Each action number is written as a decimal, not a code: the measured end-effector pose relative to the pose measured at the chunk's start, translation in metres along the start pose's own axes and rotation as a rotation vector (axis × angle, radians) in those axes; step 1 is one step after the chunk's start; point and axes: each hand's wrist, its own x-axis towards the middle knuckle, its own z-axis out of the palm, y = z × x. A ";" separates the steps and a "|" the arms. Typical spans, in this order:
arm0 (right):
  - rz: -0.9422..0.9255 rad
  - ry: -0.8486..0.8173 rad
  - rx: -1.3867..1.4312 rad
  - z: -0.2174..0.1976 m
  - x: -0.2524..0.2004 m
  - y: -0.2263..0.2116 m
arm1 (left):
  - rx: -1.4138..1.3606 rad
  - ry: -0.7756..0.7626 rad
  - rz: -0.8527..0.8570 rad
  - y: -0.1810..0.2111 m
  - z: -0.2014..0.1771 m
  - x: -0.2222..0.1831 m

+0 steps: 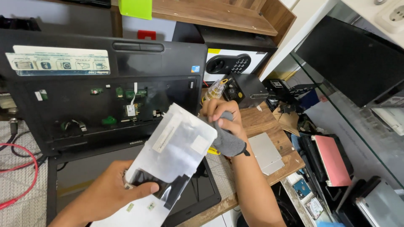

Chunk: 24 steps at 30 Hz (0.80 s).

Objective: Cleaning a laptop keyboard and internal panels using a microfiber cloth.

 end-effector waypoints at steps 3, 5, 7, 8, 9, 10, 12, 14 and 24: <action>0.028 -0.201 0.063 -0.009 0.003 -0.001 | 0.277 0.002 -0.027 -0.007 -0.002 0.006; 0.093 -0.262 0.044 0.001 0.005 -0.007 | 0.312 -0.064 -0.019 -0.015 0.003 0.009; 0.159 -0.321 0.027 0.005 0.005 -0.006 | 0.348 -0.132 -0.015 -0.017 0.006 0.011; 0.160 -0.321 0.090 0.004 0.005 -0.003 | 0.362 -0.164 -0.033 -0.015 0.006 0.011; 0.163 -0.319 0.153 0.004 0.003 0.001 | 0.374 -0.198 -0.053 -0.014 0.007 0.011; 0.164 -0.311 0.153 0.007 0.003 -0.004 | 0.377 -0.205 -0.058 -0.016 0.007 0.012; 0.128 -0.225 -0.015 0.014 0.007 -0.011 | 0.412 -0.113 -0.229 -0.018 0.005 0.014; 0.135 -0.228 -0.005 0.012 0.006 -0.008 | 0.402 -0.173 -0.141 -0.012 0.007 0.012; 0.266 -0.275 0.096 0.006 -0.001 -0.013 | 0.285 -0.207 -0.037 -0.011 0.004 0.012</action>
